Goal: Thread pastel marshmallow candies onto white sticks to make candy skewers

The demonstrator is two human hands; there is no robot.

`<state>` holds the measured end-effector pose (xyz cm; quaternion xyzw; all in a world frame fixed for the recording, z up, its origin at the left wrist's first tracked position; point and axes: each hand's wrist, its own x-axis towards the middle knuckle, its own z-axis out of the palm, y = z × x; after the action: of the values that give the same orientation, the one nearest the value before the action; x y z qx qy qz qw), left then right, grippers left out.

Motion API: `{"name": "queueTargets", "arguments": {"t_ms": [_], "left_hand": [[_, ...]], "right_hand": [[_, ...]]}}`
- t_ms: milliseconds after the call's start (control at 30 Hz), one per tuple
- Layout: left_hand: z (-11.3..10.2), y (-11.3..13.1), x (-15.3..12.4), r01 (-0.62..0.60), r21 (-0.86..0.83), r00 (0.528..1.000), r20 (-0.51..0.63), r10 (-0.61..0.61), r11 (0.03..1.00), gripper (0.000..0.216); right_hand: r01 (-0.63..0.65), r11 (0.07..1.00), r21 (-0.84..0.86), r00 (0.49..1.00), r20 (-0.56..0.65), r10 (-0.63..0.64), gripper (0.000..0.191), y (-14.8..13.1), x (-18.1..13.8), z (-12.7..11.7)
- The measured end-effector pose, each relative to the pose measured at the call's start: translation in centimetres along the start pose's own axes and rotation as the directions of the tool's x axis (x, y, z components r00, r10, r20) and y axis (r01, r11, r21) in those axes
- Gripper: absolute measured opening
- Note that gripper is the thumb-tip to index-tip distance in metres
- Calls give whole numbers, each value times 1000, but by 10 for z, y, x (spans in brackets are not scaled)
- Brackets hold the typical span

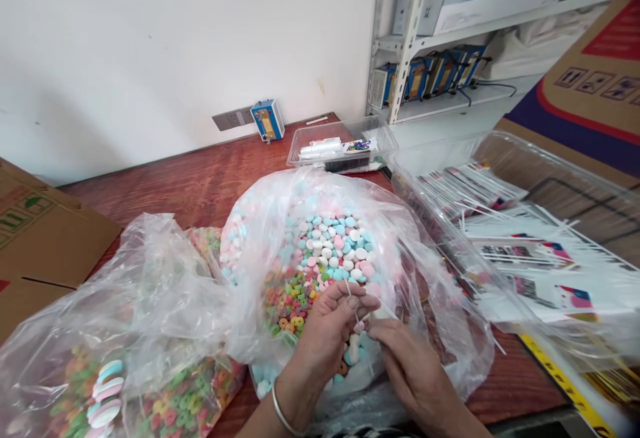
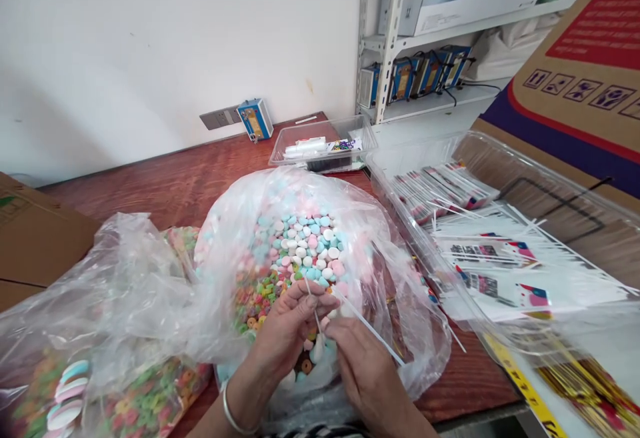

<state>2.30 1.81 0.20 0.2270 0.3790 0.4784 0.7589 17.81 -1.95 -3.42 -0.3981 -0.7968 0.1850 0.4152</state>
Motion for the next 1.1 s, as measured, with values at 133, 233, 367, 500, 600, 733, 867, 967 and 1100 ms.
{"name": "queueTargets", "arguments": {"t_ms": [133,233,367,500,600,733,867,967,1100], "left_hand": [[0,3,-4,-81,215,994,-55,95,973,12],[5,4,-7,-101,308,988,-81,132,946,9],[6,-2,-9,-146,454,977,-74,201,879,10],[-7,1,-6,-161,628,967,-52,247,761,17],[-23,20,5,-206,804,890,-83,449,558,21],[-39,45,29,-212,972,828,122,547,104,22],[-41,45,53,-141,971,848,220,481,-195,21],[-42,40,63,-61,947,851,214,479,-314,20],[-44,35,68,-39,894,887,236,397,-446,19]], "right_hand": [[-206,974,95,978,37,203,21,2,1,12],[-269,952,147,963,27,268,16,3,4,21],[-351,909,226,935,30,353,11,1,7,26],[-492,777,394,865,120,487,15,-1,8,19],[-594,565,573,755,152,638,23,0,10,8],[-638,386,666,644,186,742,31,5,13,-3],[-662,350,663,625,230,746,33,10,10,-3],[-668,316,674,607,247,755,34,14,2,-1],[-666,306,680,591,231,773,35,18,-1,2]]}}
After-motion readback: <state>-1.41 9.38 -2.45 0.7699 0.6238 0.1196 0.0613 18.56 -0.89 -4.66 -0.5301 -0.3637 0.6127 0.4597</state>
